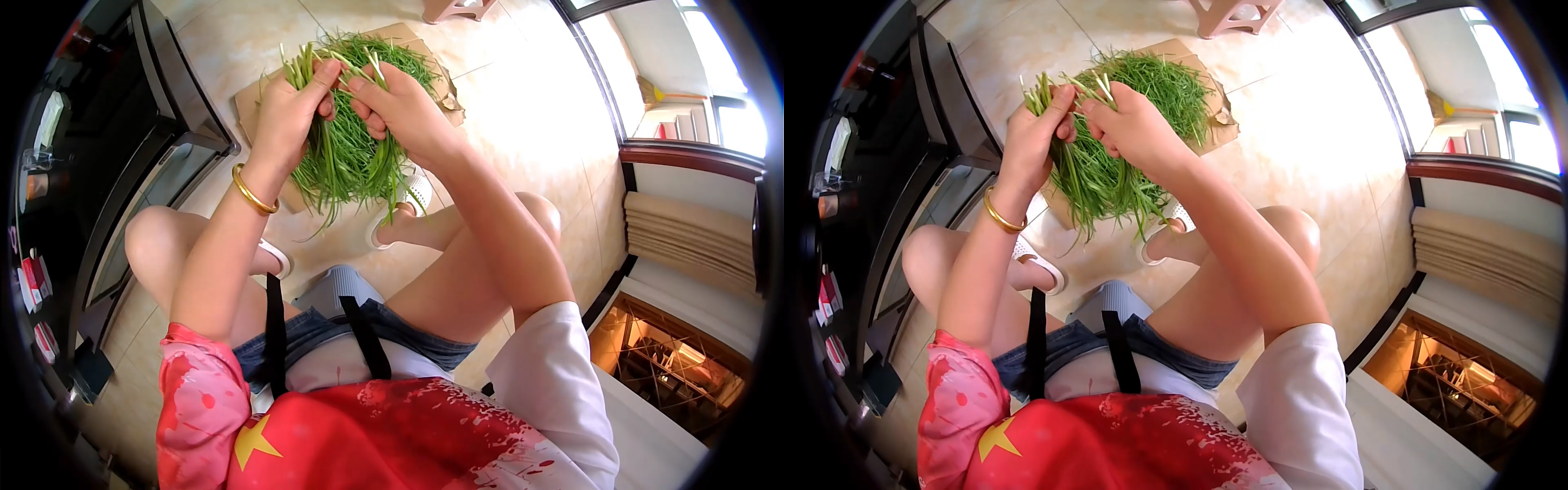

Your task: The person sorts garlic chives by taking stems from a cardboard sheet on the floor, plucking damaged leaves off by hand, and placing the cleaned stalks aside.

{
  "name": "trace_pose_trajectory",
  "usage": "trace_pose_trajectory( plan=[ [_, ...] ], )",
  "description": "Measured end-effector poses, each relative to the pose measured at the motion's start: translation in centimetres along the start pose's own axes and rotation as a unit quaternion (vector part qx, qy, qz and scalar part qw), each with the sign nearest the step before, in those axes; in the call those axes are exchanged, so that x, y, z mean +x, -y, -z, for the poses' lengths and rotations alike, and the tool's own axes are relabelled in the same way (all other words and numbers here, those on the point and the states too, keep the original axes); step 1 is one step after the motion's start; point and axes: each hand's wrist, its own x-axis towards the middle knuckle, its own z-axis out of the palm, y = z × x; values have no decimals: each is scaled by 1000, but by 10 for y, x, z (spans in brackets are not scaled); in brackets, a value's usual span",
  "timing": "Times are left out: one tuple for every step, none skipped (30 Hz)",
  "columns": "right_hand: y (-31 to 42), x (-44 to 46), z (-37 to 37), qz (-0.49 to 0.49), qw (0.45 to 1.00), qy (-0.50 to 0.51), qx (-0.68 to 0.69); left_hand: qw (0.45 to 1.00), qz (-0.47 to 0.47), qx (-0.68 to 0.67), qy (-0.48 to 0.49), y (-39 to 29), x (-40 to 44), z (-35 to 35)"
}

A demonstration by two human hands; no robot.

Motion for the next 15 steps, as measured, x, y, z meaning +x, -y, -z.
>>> trace_pose_trajectory(
  plan=[
    [1, 2, 0, -2, 1000, 0, -13, 999, -13, 41, -15, -2, 0, 1],
    [2, 3, -1, -3, 1000, 1, -25, 999, -14, 42, -14, -3, 1, 2],
    [4, 2, -2, -1, 1000, 1, -25, 997, -33, 53, -40, -4, 3, 3],
    [6, 2, -3, -9, 999, -4, -37, 994, -52, 65, -67, -5, 4, 5],
    [7, 1, -3, -17, 999, -9, -50, 992, -54, 61, -93, -5, 9, 10],
    [8, 0, -4, -18, 999, -9, -49, 992, -54, 61, -93, -5, 10, 12],
    [8, 0, -5, -15, 999, -11, -47, 994, -50, 25, -98, -6, 11, 14],
    [8, -1, -5, -12, 999, -13, -45, 994, -47, -12, -102, -6, 11, 14],
    [7, -1, -5, -13, 999, -13, -45, 994, -44, 0, -103, -8, 8, 10],
    [7, -1, -4, -21, 999, -15, -33, 994, -44, 0, -104, -8, 8, 9],
    [6, -2, -3, -29, 999, -18, -20, 994, -45, -21, -94, -7, 9, 9],
    [6, -1, -2, -29, 999, -18, -20, 995, -45, -42, -83, -7, 9, 9],
    [5, -2, 0, -32, 999, -15, -12, 995, -45, -42, -83, -6, 10, 13],
    [4, -2, 0, -34, 999, -12, -4, 994, -61, -64, -59, -5, 12, 20],
    [4, -1, 0, -34, 999, -12, -5, 993, -76, -87, -35, -7, 13, 22]
  ],
)
